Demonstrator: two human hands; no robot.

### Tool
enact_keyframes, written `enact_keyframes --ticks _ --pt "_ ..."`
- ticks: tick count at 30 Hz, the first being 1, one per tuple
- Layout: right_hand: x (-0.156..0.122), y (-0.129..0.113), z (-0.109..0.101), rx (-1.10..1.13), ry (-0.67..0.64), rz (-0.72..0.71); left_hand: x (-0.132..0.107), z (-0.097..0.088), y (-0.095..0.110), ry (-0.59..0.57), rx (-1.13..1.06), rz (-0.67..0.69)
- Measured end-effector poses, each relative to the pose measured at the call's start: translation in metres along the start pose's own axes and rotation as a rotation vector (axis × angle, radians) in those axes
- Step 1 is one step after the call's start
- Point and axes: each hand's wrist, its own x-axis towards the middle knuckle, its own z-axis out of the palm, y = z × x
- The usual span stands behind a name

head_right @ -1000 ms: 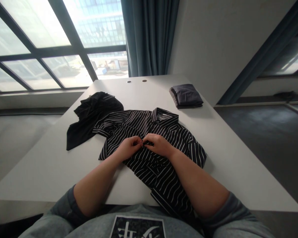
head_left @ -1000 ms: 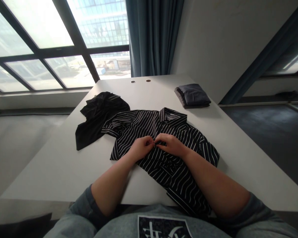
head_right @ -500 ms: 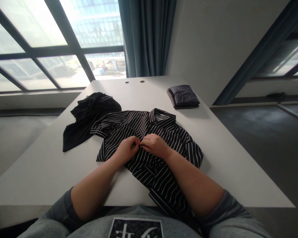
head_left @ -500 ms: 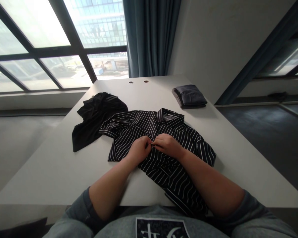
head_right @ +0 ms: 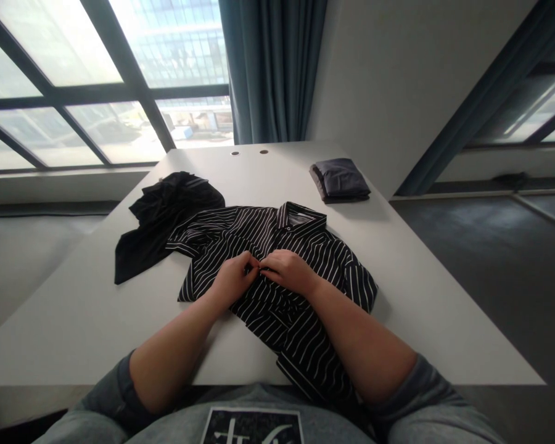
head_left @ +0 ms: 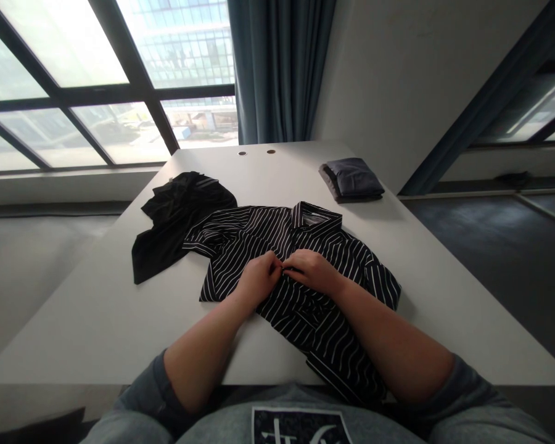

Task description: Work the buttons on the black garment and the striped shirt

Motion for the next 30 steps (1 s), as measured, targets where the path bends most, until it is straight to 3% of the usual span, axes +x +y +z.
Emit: enact_keyframes --ticks 6,14,18,26,30 --pt "0.000 -0.003 0.003 -0.036 0.023 0.055 0.000 -0.002 0.004 0.017 0.006 -0.067" --pt "-0.001 -0.009 0.006 -0.027 0.037 0.114 0.000 -0.005 0.004 -0.015 0.055 -0.051" --pt "-0.001 -0.005 0.002 0.051 0.077 0.143 0.003 -0.005 -0.002 -0.022 -0.053 0.021" --pt "-0.005 0.007 -0.005 0.183 0.074 0.166 0.006 -0.002 -0.012 -0.194 -0.280 -0.006" --pt "-0.005 0.006 -0.004 0.186 0.087 0.163 0.007 0.000 -0.017 -0.207 -0.339 -0.010"
